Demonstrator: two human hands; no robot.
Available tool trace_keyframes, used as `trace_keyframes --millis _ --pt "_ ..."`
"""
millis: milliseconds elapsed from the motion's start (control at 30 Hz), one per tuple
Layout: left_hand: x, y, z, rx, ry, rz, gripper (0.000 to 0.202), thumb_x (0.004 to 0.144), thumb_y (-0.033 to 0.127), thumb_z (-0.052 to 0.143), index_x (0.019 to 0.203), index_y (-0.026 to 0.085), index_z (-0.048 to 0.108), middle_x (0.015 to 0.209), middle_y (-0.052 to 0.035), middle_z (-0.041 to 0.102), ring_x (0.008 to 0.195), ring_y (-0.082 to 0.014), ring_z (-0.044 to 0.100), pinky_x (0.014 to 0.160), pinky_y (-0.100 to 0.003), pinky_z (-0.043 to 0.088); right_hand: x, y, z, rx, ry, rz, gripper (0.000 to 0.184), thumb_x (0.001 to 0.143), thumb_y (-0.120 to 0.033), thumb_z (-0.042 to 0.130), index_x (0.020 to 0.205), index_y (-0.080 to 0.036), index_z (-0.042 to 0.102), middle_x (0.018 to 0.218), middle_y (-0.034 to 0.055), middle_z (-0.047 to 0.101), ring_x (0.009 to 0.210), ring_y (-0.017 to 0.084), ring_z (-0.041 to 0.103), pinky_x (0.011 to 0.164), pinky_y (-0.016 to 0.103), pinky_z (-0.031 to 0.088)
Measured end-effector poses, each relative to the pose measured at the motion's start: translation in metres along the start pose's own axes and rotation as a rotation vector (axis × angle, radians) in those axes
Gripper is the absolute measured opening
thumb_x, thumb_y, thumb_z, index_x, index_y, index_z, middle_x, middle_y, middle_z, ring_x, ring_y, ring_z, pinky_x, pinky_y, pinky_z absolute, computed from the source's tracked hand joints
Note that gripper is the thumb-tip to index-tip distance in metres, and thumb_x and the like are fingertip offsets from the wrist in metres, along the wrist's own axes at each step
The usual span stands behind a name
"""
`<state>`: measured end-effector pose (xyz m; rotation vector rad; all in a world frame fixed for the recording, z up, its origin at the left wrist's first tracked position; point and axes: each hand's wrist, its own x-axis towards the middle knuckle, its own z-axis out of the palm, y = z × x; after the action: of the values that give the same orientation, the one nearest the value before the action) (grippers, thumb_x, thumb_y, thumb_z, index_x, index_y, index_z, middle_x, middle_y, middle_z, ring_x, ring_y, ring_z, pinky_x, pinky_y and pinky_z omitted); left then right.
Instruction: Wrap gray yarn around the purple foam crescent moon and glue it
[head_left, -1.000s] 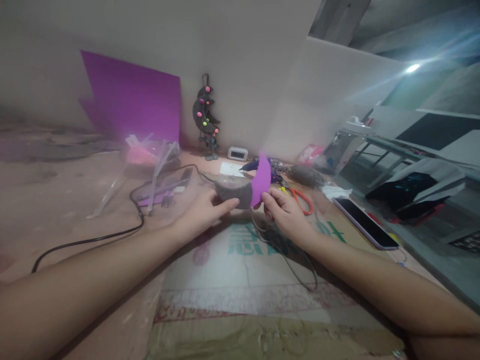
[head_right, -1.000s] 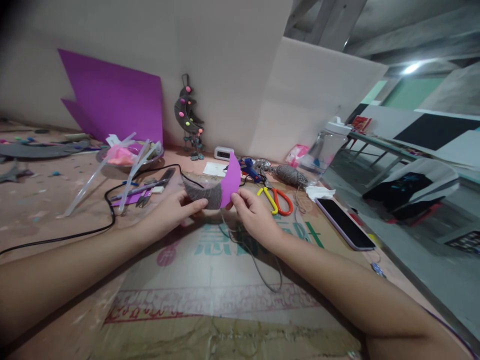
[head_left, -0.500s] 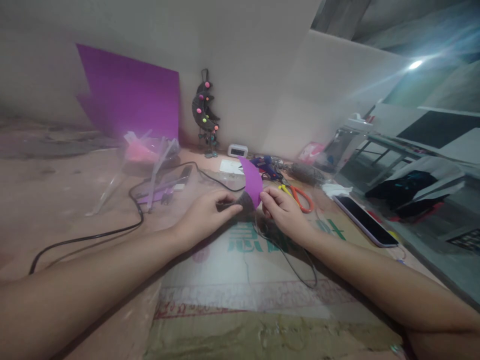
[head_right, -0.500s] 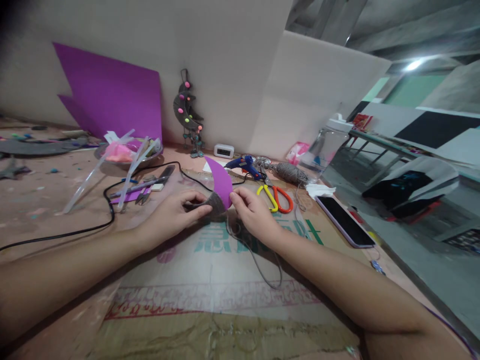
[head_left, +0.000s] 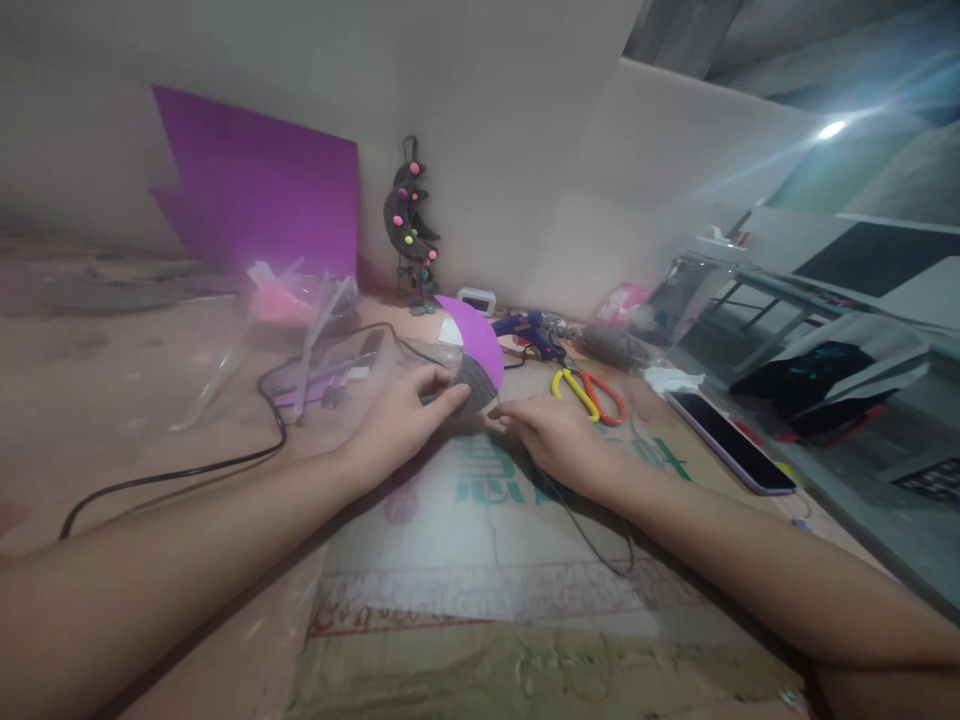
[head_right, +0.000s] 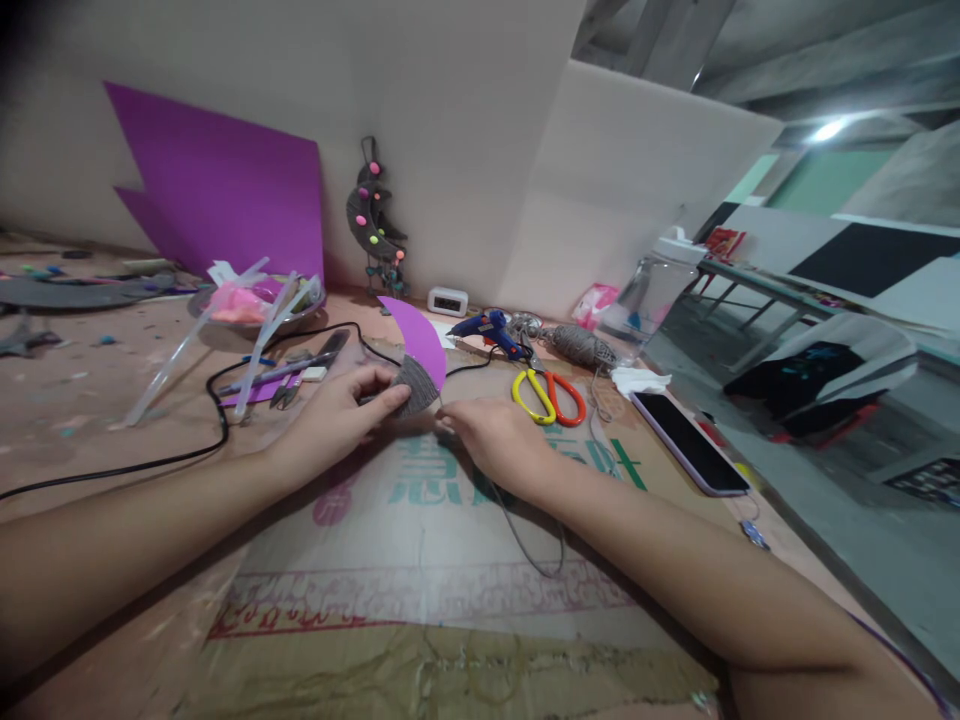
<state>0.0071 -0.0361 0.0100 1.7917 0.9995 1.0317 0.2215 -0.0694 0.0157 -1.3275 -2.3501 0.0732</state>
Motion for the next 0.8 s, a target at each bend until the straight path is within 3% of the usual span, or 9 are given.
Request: trace_keyframes --millis 100,233,433,600,700,800 --pt "0.0 0.0 0.0 0.008 -0.002 -0.002 0.027 0.086 0.045 0.055 0.092 0.019 0.064 0.082 -0.0012 0.066 0.06 -0.0125 0.052 0.049 -0.021 0.038 -0.002 -0.002 -0.001 -0.165 -0.01 -0.163 0.027 0.093 -0.019 0.043 0.097 -0.018 0.07 0.08 0.0075 0.071 0.074 0.018 0.063 0.07 0.03 0.042" --pt "0.001 -0.001 0.001 0.013 -0.03 0.008 0.026 0.085 0.042 0.057 0.092 0.02 0.068 0.084 -0.0027 0.069 0.065 -0.0152 0.057 0.052 -0.023 0.04 -0.002 -0.006 -0.014 -0.335 0.072 -0.274 0.028 0.095 -0.023 0.042 0.091 -0.017 0.069 0.07 0.0063 0.067 0.067 0.017 0.058 0.062 0.029 0.036" --pt "0.002 -0.005 0.003 0.05 -0.15 0.086 0.023 0.085 0.037 0.058 0.092 0.021 0.073 0.092 -0.0023 0.074 0.085 -0.0194 0.065 0.077 -0.028 0.048 0.0 -0.021 -0.05 -0.496 0.054 -0.287 0.034 0.097 -0.034 0.042 0.082 -0.018 0.068 0.064 0.0055 0.065 0.062 0.017 0.053 0.058 0.03 0.031" --pt "0.004 -0.009 0.004 0.058 -0.176 0.115 0.026 0.086 0.038 0.057 0.095 0.021 0.074 0.1 -0.0038 0.075 0.093 -0.0214 0.066 0.087 -0.032 0.047 0.001 -0.024 -0.061 -0.512 0.067 -0.295 0.031 0.098 -0.033 0.042 0.087 -0.019 0.068 0.07 0.0048 0.067 0.065 0.017 0.055 0.059 0.03 0.031" --pt "0.004 -0.009 0.004 0.05 -0.187 0.135 0.025 0.086 0.036 0.057 0.096 0.02 0.074 0.099 -0.0044 0.074 0.092 -0.02 0.065 0.084 -0.031 0.047 0.001 -0.024 -0.061 -0.503 0.039 -0.276 0.03 0.097 -0.034 0.044 0.086 -0.019 0.067 0.072 0.0052 0.067 0.066 0.017 0.056 0.06 0.03 0.032" --pt "0.005 -0.008 0.003 -0.042 -0.146 0.031 0.031 0.084 0.038 0.059 0.107 0.02 0.07 0.095 -0.0048 0.072 0.077 -0.0168 0.063 0.066 -0.026 0.047 0.0 -0.027 -0.062 -0.414 0.004 -0.229 0.026 0.095 -0.036 0.049 0.084 -0.019 0.066 0.071 0.0047 0.066 0.068 0.017 0.057 0.06 0.029 0.034"
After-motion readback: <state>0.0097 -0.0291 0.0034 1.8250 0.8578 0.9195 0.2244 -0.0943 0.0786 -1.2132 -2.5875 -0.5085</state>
